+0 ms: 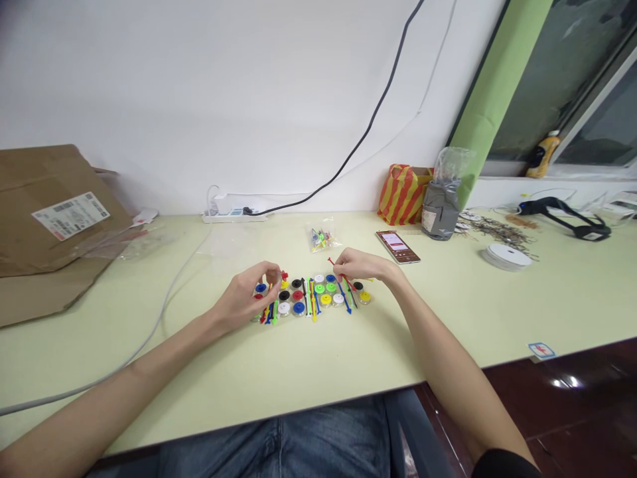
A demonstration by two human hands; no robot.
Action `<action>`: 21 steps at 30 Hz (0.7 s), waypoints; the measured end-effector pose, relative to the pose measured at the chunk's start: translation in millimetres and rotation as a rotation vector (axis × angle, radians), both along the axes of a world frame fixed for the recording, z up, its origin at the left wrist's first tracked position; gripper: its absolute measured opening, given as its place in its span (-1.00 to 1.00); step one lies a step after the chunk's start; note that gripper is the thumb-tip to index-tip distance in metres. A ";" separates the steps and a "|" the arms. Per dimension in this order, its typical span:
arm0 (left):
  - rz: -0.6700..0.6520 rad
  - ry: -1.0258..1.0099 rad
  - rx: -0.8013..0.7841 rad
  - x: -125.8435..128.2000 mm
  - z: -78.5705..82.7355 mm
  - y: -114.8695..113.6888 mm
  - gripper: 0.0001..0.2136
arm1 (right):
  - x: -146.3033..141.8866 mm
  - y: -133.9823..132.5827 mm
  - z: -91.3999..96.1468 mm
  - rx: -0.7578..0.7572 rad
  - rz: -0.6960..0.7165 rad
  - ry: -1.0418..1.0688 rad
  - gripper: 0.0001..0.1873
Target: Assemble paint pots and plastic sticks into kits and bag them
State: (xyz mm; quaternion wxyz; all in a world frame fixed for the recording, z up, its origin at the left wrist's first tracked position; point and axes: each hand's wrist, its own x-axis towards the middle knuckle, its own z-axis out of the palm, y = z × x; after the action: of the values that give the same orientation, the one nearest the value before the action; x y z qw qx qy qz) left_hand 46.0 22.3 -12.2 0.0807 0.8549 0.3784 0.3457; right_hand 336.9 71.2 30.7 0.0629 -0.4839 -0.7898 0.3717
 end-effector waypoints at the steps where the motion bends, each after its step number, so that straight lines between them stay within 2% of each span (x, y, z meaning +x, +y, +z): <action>1: -0.001 -0.001 0.001 -0.1 -0.3 0.0 -0.88 | 0.0 -0.2 0.9 -0.008 -0.005 0.004 -0.78; 5: -0.001 -0.001 0.014 -0.1 -1.1 0.4 -0.88 | -0.8 -1.7 4.4 -0.069 -0.003 0.103 -0.68; 8: -0.004 -0.008 0.002 0.1 -1.8 0.9 -0.88 | -6.5 -4.7 4.8 -0.106 0.013 0.300 -0.62; 12: -0.006 -0.005 -0.005 0.6 -2.5 0.8 -0.89 | -29.0 -15.5 -0.6 -0.089 0.034 0.557 -0.57; 16: -0.002 -0.007 0.009 2.2 -1.1 -0.5 -0.88 | -57.9 -25.7 -10.3 -0.095 0.108 0.699 -0.53; 21: 0.007 -0.018 0.016 3.4 1.6 -2.7 -0.88 | -76.3 -21.4 -20.4 -0.051 -0.022 0.759 -0.48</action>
State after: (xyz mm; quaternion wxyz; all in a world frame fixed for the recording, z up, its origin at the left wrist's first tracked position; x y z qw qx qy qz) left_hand 49.3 19.6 -10.6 0.0763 0.8511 0.3778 0.3565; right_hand 260.6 49.8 10.3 0.3429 -0.3215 -0.6956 0.5433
